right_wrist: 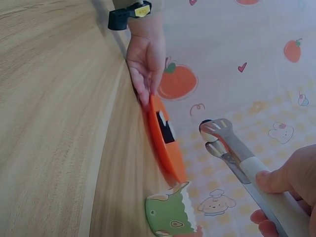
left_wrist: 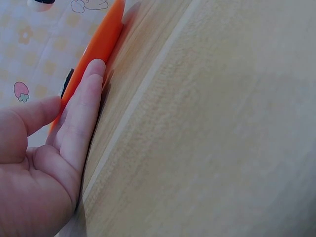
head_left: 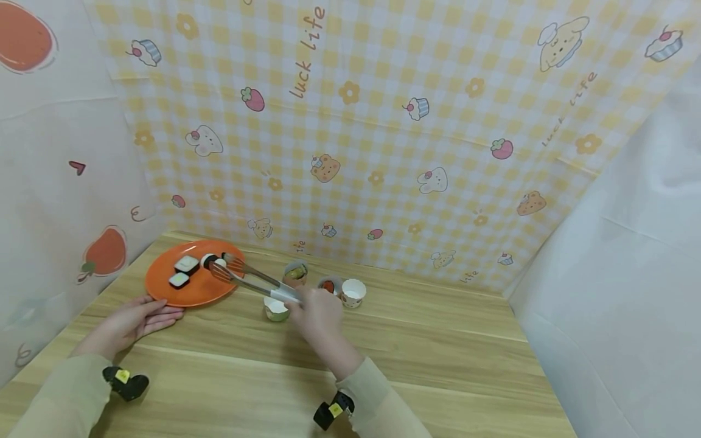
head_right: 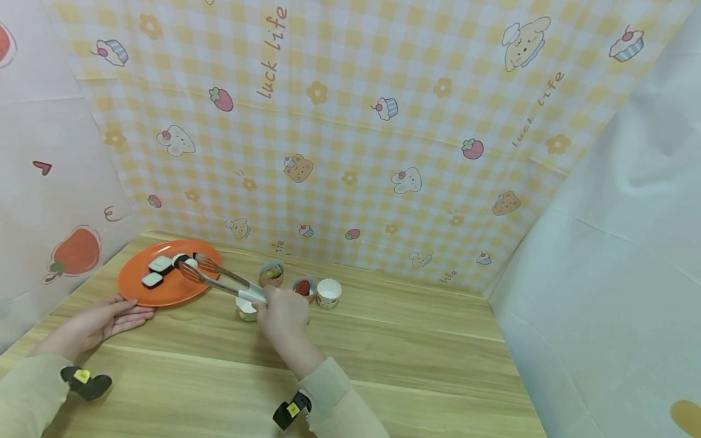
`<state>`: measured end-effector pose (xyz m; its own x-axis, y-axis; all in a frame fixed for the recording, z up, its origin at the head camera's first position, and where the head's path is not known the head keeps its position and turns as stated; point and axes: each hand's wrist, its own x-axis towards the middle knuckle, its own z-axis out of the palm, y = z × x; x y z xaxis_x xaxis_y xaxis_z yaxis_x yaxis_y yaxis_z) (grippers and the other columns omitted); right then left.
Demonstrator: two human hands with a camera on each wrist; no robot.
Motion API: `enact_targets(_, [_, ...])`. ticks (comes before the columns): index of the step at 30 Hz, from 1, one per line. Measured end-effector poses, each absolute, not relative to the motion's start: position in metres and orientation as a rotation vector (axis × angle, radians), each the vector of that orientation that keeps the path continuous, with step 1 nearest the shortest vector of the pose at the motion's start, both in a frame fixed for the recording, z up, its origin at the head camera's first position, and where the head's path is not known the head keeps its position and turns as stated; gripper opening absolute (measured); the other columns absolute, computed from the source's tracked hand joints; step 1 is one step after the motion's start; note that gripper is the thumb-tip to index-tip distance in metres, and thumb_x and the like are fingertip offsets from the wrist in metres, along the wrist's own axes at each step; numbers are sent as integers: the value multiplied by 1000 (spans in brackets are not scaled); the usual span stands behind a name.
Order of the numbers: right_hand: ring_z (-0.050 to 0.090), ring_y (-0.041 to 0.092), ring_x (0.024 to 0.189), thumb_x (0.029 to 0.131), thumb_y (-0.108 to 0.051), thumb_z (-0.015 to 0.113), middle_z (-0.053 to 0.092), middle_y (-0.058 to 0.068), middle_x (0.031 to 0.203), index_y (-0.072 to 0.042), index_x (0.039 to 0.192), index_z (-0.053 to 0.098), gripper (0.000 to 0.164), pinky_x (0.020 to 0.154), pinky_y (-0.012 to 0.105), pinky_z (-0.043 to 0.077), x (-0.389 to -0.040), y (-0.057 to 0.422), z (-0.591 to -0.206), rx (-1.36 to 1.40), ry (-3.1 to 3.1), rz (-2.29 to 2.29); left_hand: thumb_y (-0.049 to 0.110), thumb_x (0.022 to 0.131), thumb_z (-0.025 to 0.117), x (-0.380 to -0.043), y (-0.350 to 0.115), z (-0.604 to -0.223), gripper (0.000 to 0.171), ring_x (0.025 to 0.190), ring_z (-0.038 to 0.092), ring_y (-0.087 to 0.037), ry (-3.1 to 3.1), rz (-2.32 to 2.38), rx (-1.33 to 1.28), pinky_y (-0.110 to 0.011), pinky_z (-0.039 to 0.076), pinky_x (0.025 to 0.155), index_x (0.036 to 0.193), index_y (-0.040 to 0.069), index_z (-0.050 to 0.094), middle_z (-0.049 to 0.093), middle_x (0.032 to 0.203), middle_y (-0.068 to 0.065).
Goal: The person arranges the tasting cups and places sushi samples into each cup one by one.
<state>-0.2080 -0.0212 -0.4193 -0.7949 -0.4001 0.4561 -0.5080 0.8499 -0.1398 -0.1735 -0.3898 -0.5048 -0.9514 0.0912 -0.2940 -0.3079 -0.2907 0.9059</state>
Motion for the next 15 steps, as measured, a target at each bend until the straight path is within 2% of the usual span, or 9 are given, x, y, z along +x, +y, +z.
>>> enact_targets(4, [37,3,40,81,-42,75,68,-4,70,-21,100,76,29,31,17,24,-207,-17,-422,680,-2582,358,9,105,34,-174,-390,-505,36,90,69,-20,1696,2330,-282,-37,54,87,132,-12,22,70,94,-10])
enact_targets(11, [34,6,40,81,-44,75,62,-6,60,-23,105,75,32,32,18,22,-205,-9,-423,670,-2590,339,9,105,35,-174,-389,-505,36,90,69,-20,1692,2334,-278,-37,54,87,131,-12,22,70,94,-10])
enact_targets(15, [38,3,42,80,-43,76,67,-6,67,-19,100,76,31,33,16,25,-204,-4,-421,699,-2564,371,10,104,35,-174,-390,-505,37,90,69,-20,1691,2335,-277,-37,54,87,132,-12,22,70,94,-10])
